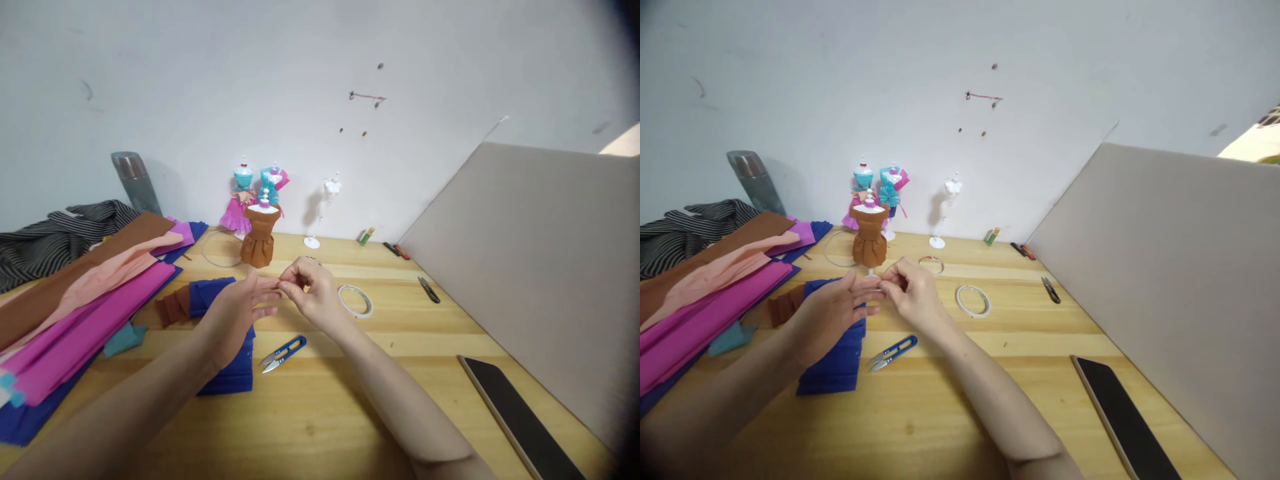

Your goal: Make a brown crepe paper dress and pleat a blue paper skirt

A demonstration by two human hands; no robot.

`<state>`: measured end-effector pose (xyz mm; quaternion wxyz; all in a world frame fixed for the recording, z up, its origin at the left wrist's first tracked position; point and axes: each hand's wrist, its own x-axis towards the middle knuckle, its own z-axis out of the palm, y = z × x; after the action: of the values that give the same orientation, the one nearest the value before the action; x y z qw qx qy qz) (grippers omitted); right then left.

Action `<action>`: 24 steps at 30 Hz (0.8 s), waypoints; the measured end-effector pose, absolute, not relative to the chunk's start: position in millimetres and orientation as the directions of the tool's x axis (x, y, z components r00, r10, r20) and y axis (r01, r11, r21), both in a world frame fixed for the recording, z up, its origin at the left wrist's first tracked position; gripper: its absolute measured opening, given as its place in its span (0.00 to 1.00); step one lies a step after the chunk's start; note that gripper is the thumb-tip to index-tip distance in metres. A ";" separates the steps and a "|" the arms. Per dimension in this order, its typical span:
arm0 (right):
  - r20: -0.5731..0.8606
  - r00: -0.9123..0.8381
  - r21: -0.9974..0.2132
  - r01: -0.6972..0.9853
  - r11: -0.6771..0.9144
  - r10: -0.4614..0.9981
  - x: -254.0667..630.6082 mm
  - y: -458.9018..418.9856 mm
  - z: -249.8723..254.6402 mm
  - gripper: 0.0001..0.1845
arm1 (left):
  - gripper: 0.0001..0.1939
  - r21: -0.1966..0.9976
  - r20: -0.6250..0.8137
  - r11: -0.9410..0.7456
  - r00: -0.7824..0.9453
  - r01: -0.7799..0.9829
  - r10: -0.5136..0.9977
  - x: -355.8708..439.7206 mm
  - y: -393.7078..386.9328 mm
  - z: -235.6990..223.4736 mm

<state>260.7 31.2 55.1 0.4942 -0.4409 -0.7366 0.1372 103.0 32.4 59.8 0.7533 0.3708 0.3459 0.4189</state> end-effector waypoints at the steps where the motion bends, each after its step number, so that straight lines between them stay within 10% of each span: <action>1: 0.569 -0.116 -0.704 0.443 0.555 0.814 260.9 30.7 55.9 0.03 | 0.18 0.848 -0.207 0.372 0.409 -0.378 0.889 102.6 32.1 61.0; 13: 0.437 -0.087 -0.889 0.108 0.444 0.895 254.9 18.4 64.5 0.07 | 0.12 0.927 -0.003 0.171 0.448 -0.335 0.894 93.4 27.7 67.0; 24: 0.796 -0.158 -0.414 0.564 0.715 0.585 244.3 -0.7 71.2 0.05 | 0.17 0.944 0.107 0.039 0.416 -0.328 0.903 94.5 18.3 71.2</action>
<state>244.3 -0.7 71.2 0.5279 -0.3774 -0.7608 0.0101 94.5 18.3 71.2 0.6647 0.5158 0.2790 0.4630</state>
